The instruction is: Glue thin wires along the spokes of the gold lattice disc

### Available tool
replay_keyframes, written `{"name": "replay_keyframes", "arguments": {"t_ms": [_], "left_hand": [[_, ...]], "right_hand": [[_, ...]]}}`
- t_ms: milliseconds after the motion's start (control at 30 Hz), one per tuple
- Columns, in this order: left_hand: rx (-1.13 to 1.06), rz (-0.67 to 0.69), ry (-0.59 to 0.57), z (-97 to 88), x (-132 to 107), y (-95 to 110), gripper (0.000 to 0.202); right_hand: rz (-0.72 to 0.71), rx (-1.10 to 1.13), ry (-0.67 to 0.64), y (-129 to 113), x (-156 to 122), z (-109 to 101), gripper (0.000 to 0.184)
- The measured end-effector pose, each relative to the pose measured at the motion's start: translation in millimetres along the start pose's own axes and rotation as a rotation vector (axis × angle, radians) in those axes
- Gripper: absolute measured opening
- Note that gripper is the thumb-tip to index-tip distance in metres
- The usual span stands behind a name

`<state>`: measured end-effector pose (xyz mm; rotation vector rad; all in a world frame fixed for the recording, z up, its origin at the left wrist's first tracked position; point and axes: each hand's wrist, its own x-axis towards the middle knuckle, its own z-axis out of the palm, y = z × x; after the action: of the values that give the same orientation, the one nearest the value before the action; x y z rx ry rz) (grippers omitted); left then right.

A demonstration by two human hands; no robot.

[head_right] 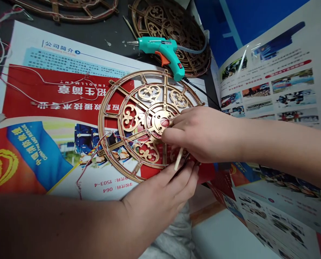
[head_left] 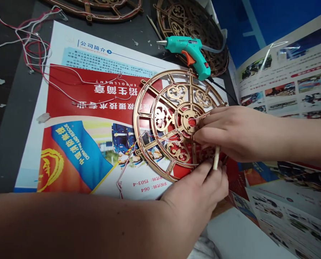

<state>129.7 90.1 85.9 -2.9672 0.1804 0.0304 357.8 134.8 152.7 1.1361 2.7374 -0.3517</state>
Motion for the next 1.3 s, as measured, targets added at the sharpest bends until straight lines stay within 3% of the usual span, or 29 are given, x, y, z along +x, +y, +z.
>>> {"name": "replay_keyframes", "arguments": {"t_ms": [133,567,767,833,967,1167,1300], "left_hand": [[-0.015,-0.013,0.032,2.9,0,1,0.064],[-0.001,-0.004,0.023,4.9,0,4,0.068],[-0.013,-0.018,0.09,7.8,1,4,0.065],[-0.016,-0.031,0.121,9.3,0,3,0.063],[-0.025,-0.033,0.136,10.9,0,3,0.064],[-0.03,0.017,0.046,6.6,0,3,0.067],[-0.04,0.022,0.046,5.7,1,0,0.064]], "right_hand": [[0.153,0.078,0.106,-5,-16,4,0.01],[0.48,0.462,0.235,-28,-29,9,0.014],[0.719,0.726,0.37,-34,-38,13,0.021],[0.759,0.714,0.404,-38,-40,16,0.023],[0.68,0.535,0.41,-45,-42,24,0.015],[0.556,0.458,0.388,-51,-36,35,0.014],[0.528,0.393,0.351,-50,-34,37,0.014]]}}
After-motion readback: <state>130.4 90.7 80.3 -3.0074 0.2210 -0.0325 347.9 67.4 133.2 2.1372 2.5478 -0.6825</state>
